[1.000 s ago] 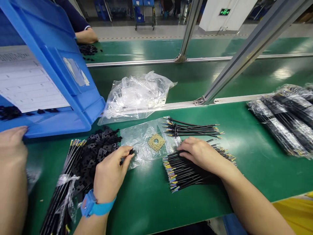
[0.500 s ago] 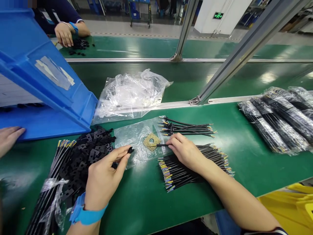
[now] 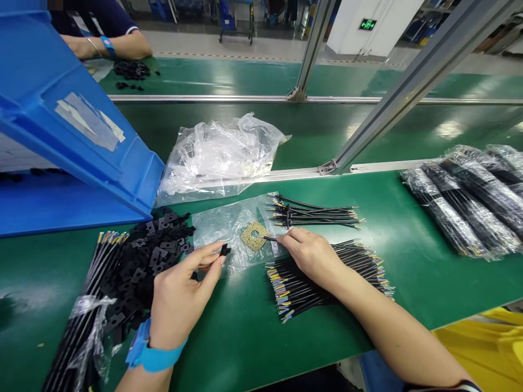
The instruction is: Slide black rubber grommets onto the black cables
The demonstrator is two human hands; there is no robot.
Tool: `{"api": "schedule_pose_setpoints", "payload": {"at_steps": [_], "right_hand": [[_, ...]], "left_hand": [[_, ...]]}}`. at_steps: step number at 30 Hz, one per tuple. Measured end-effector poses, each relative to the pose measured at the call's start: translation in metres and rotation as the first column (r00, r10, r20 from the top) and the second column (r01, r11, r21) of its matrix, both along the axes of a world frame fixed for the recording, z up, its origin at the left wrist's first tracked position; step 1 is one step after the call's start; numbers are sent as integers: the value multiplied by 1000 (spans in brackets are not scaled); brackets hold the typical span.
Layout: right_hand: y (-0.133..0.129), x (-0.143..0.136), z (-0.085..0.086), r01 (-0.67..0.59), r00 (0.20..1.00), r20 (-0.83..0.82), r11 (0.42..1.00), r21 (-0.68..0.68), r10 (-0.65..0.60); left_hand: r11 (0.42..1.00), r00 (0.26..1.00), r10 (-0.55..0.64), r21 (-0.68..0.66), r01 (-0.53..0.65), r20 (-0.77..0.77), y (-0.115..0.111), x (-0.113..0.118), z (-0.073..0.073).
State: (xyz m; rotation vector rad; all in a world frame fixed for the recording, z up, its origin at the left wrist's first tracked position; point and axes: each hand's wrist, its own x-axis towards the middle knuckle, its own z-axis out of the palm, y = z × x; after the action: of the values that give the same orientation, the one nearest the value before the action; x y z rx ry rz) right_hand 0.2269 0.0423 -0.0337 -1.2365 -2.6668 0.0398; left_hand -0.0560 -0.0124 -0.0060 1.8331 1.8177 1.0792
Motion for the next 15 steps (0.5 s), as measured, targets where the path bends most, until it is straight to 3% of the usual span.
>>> {"api": "schedule_pose_setpoints", "payload": {"at_steps": [6, 11, 15], "right_hand": [[0, 2, 3, 7, 1000, -25, 1000, 24, -6], [-10, -4, 13, -124, 913, -391, 992, 2, 115], [-21, -12, 20, -188, 855, -488, 982, 22, 175]], "left_hand": [[1000, 999, 12, -20, -11, 44, -1, 1, -11], [999, 997, 22, -31, -20, 78, 1, 6, -7], [999, 996, 17, -29, -14, 88, 1, 10, -1]]}}
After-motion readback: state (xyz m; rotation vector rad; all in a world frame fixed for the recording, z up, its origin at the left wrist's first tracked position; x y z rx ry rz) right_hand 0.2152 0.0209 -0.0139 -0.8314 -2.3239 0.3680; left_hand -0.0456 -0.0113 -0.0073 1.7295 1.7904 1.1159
